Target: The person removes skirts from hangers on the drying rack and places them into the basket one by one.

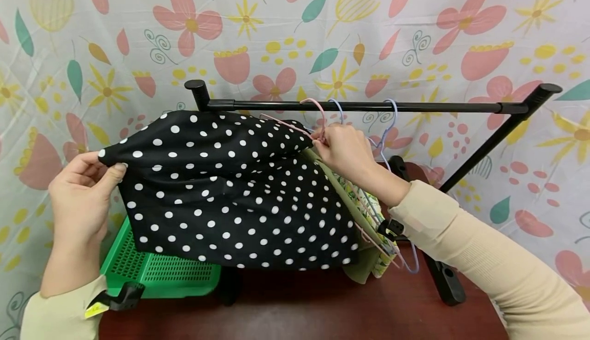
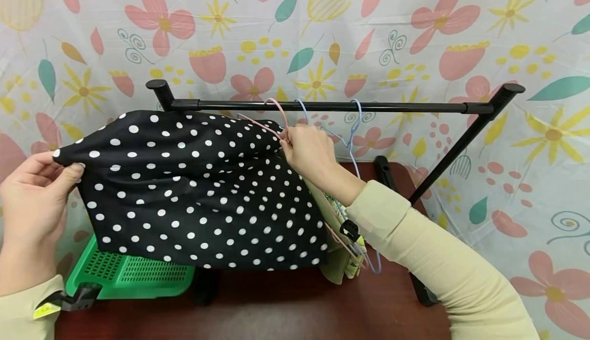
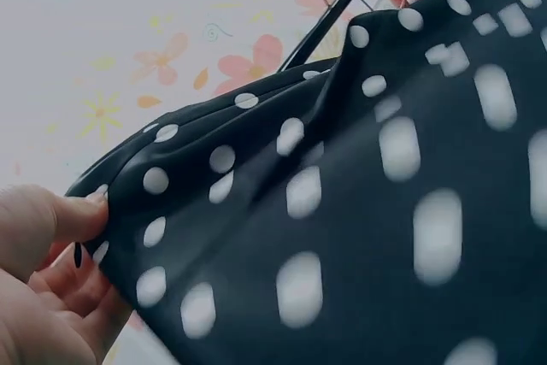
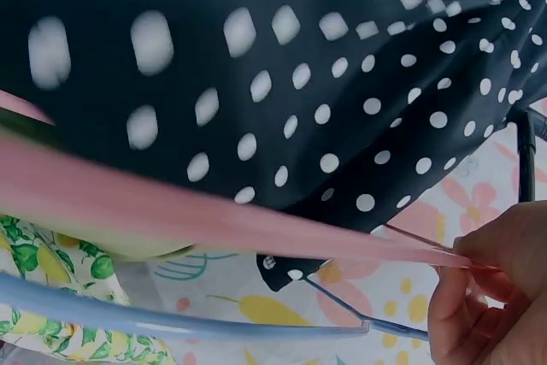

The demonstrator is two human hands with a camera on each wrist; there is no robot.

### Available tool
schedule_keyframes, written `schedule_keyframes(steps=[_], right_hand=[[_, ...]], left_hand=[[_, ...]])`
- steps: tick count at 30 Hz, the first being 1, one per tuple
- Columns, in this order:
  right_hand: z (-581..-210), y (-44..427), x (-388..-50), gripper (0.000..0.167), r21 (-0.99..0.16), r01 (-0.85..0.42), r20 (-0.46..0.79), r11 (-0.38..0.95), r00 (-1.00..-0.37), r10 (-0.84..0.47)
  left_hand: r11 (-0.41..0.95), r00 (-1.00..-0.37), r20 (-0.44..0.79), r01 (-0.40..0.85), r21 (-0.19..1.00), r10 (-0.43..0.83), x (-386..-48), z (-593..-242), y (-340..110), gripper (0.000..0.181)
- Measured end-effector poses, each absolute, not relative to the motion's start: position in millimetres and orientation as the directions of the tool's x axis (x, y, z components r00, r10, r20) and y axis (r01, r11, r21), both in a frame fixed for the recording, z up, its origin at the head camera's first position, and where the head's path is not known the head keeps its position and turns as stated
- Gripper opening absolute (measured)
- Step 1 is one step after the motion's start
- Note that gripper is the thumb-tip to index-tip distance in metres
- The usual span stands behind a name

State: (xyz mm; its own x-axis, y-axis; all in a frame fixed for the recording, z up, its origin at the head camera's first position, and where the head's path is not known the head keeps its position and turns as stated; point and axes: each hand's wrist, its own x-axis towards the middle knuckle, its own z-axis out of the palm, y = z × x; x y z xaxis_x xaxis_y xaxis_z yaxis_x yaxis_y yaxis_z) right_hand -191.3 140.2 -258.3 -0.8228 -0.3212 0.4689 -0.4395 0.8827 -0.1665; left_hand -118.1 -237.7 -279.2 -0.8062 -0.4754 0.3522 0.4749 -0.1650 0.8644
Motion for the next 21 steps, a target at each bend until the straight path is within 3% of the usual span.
schedule_keyframes(steps=[6,11,17,21], right_hand=[[-258.2,139.0,-191.6,0.046,-0.181,-0.455,0.473,0.872,-0.818,-0.329],[-258.6,138.3,-192.5,0.045,-0.184,-0.466,0.472,0.865,-0.814,-0.338],[-258.9,137.1,-191.4,0.046,-0.190,-0.469,0.464,0.863,-0.817,-0.342],[-258.5,136.3,-190.7,0.044,-0.200,-0.480,0.458,0.854,-0.817,-0.351]], left_hand=[[-0.186,-0.824,0.267,0.403,0.896,-0.499,-119.4,-273.8,-237.2,0.019],[-0.272,-0.839,0.355,0.485,0.831,-0.412,-122.4,-269.3,-236.8,0.024],[-0.365,-0.854,0.483,0.519,0.773,-0.193,-123.2,-268.3,-240.2,0.011],[-0.344,-0.850,0.483,0.526,0.777,-0.210,-123.1,-267.6,-239.9,0.010]])
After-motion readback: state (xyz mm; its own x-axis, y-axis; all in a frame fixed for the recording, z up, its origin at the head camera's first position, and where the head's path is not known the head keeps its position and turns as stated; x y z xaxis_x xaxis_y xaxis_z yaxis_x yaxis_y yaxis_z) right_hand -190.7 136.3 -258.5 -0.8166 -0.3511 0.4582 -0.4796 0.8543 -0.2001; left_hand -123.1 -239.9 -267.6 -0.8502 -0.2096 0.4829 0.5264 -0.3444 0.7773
